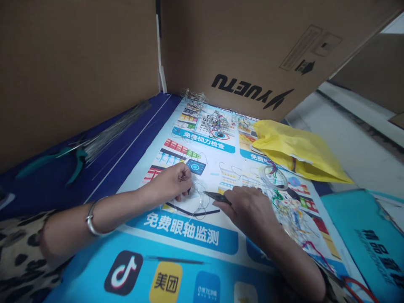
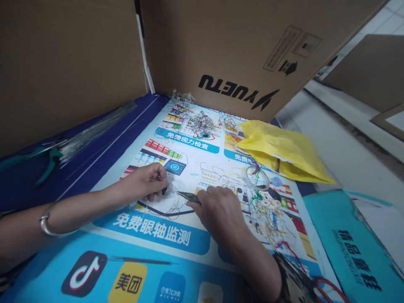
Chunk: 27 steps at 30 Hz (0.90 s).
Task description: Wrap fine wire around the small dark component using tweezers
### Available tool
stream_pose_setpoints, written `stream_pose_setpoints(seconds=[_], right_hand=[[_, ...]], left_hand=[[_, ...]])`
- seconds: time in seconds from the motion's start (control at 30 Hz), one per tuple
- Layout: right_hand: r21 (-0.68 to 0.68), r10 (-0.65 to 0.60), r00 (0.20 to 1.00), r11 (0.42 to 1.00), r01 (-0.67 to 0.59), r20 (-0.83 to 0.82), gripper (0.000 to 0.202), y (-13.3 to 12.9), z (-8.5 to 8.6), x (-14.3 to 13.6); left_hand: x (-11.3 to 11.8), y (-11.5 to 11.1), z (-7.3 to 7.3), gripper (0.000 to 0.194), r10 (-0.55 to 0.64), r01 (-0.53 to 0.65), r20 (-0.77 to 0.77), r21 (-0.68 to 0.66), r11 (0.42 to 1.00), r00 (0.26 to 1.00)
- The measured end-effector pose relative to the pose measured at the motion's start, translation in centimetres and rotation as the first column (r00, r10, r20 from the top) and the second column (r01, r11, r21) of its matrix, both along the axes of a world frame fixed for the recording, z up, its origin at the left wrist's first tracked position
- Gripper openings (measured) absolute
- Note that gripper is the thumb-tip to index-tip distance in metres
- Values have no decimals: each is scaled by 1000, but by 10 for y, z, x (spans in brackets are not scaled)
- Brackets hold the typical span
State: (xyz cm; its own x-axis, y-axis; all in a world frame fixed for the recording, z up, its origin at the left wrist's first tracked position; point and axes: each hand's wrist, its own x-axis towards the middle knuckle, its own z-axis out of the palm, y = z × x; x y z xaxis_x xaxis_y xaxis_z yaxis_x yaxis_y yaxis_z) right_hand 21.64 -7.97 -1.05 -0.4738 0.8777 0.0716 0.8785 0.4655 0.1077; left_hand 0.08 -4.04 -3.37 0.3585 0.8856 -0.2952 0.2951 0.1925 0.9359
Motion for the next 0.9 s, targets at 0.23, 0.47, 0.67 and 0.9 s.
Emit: stream_pose_setpoints(seconds=[0.23, 0.47, 0.67, 0.9], right_hand=[[-3, 3, 1000, 1000, -3, 5, 34, 4, -4, 3], [-6, 5, 1000, 1000, -5, 25, 33, 5, -5, 3], [27, 46, 999, 999, -47, 29, 32, 6, -6, 2], [31, 75, 997, 997, -76, 21, 33, 6, -4, 1]], left_hand=[[-4, -5, 1, 9, -42, 88, -176, 263, 961, 983], [-8, -2, 3, 11, -48, 171, -323, 362, 916, 945], [-13, 4, 5, 18, -88, 250, -372, 412, 876, 924], [-15, 6, 7, 20, -196, 318, -282, 497, 807, 939]])
